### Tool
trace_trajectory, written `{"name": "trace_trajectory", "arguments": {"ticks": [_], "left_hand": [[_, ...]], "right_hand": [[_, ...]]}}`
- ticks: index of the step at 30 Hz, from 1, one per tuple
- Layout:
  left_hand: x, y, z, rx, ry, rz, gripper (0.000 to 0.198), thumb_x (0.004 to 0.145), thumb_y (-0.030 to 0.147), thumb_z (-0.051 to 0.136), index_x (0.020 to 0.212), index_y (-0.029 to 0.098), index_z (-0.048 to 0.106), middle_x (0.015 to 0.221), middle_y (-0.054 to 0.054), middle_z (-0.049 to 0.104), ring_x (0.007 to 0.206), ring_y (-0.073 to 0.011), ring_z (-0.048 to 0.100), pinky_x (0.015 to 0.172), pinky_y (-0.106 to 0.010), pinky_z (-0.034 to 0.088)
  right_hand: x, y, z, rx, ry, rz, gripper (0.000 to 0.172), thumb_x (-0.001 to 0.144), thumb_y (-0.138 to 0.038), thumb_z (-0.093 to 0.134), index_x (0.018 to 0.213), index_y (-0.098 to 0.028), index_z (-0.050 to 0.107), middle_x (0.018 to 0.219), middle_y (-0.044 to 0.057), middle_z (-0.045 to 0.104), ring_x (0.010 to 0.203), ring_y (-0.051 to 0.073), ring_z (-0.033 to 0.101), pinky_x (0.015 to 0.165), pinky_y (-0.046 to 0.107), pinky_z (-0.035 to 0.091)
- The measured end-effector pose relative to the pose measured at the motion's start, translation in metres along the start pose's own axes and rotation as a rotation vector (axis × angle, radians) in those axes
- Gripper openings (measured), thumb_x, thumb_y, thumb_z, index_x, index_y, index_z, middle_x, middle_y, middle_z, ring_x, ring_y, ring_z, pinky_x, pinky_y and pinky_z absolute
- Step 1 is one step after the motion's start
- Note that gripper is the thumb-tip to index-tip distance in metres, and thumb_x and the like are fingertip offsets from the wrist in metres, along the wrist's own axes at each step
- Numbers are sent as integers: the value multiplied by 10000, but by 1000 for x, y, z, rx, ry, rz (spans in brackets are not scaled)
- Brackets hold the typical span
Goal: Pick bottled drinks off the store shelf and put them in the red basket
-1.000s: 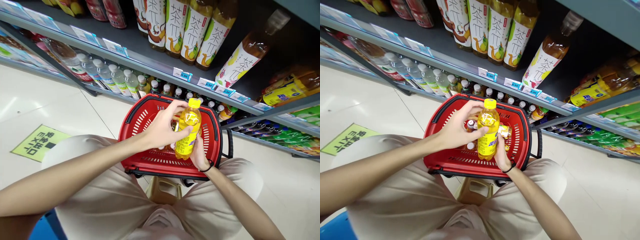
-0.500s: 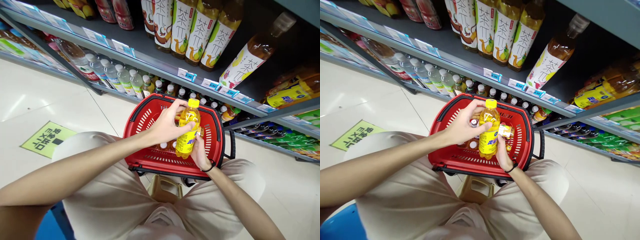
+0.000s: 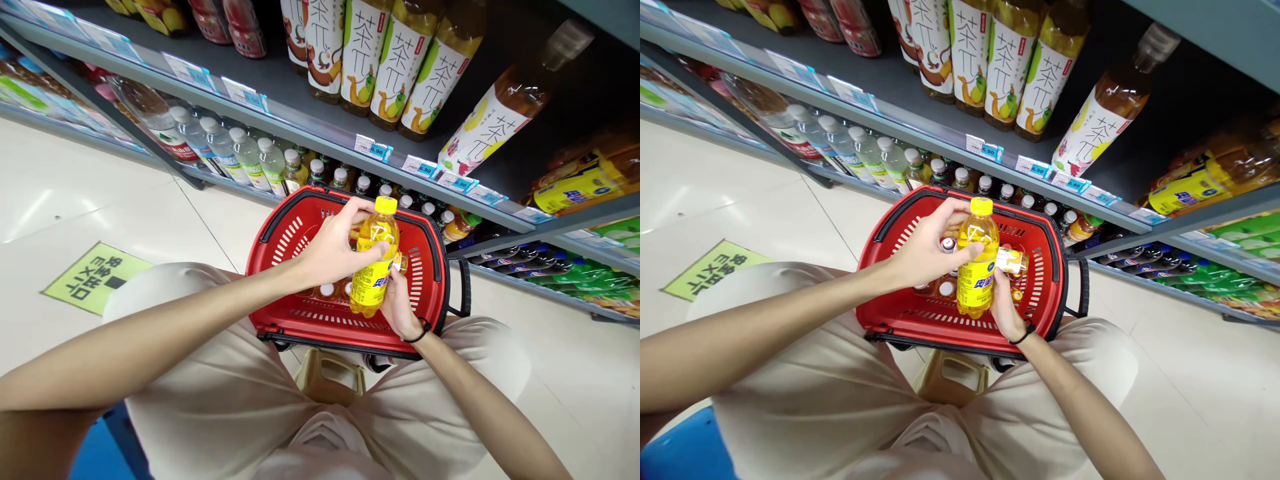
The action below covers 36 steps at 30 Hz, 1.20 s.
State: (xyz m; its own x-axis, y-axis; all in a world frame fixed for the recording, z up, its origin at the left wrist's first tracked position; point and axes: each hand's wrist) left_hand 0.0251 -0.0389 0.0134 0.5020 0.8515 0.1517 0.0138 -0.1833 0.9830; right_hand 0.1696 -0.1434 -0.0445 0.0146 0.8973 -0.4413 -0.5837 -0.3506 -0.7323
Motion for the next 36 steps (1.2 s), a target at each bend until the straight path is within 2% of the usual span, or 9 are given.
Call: {"name": "trace_trajectory", "arguments": {"ticks": [5, 8, 13, 17, 22, 26, 30, 33, 36], "left_hand": [[10, -3, -6, -111, -5, -85, 512, 752, 278, 838, 1158, 177, 544, 1170, -116, 752, 1056, -233, 748, 888, -352, 611], [23, -5, -16, -147, 74, -209, 501, 695, 295, 888, 1102, 139, 641, 1111, -120, 766, 1017, -236, 746, 908, -381, 602], [45, -12, -37, -259, 153, -302, 382, 766, 406, 852, 1006, 122, 765, 1057, -111, 781, 937, -205, 734, 970, -405, 566], [53, -15, -49, -328, 233, -395, 383, 787, 443, 845, 981, 120, 774, 1043, -130, 775, 866, -191, 715, 951, -423, 554], [52, -15, -51, -383, 231, -441, 375, 791, 431, 842, 964, 107, 770, 1000, -141, 767, 824, -188, 690, 924, -426, 543], [52, -13, -49, -463, 297, -441, 234, 829, 345, 764, 878, 117, 748, 961, -105, 773, 813, -174, 681, 913, -371, 539], [53, -10, -50, -670, 328, -532, 91, 833, 234, 684, 831, 143, 689, 946, -65, 775, 808, -168, 689, 899, -332, 552], [53, -8, -53, -778, 328, -612, 45, 828, 196, 657, 814, 155, 646, 957, -64, 778, 782, -164, 691, 896, -329, 560], [53, -4, -56, -815, 332, -623, 60, 826, 190, 650, 800, 172, 600, 975, -79, 781, 773, -171, 700, 878, -327, 570]], "right_hand": [[-1, -3, -3, -16, -57, 79, 654, 860, -736, 588, 1289, -247, 660, 1263, 68, 746, 1330, 317, 607, 1081, 517, 534], [-2, -12, -4, -40, -151, 161, 693, 891, -770, 470, 1273, -224, 661, 1185, 95, 762, 1236, 341, 665, 969, 517, 591], [-6, -34, 3, -11, -307, 170, 582, 916, -618, 525, 1314, -204, 618, 1182, 137, 759, 1089, 351, 723, 758, 471, 637], [-6, -42, 8, 32, -338, 146, 533, 931, -574, 563, 1296, -191, 634, 1212, 164, 755, 1012, 332, 753, 700, 408, 624], [-4, -38, 3, -78, -276, 122, 505, 963, -577, 610, 1215, -147, 692, 1095, 162, 783, 943, 316, 776, 778, 426, 634], [-2, -35, -4, -174, -153, -47, 431, 910, -456, 763, 1250, -208, 669, 1192, 106, 768, 1041, 289, 761, 954, 492, 615], [3, -32, -11, -290, 10, -180, 637, 749, -388, 917, 1308, -260, 639, 1325, 75, 713, 1196, 286, 699, 1118, 525, 526], [6, -29, -15, -408, 67, -279, 731, 691, -374, 951, 1327, -254, 613, 1281, 85, 711, 1165, 285, 699, 1090, 519, 546], [5, -27, -18, -550, 84, -444, 808, 672, -335, 961, 1371, -247, 564, 1236, 86, 681, 1148, 270, 691, 1058, 473, 569]]}}
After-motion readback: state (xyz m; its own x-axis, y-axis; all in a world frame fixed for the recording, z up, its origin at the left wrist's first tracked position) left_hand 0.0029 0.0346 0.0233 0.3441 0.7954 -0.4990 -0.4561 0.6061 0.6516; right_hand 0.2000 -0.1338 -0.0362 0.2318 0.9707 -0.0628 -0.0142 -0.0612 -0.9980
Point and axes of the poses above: each hand's wrist, its own x-axis towards the middle knuckle, its own z-axis out of the palm, y = z × x
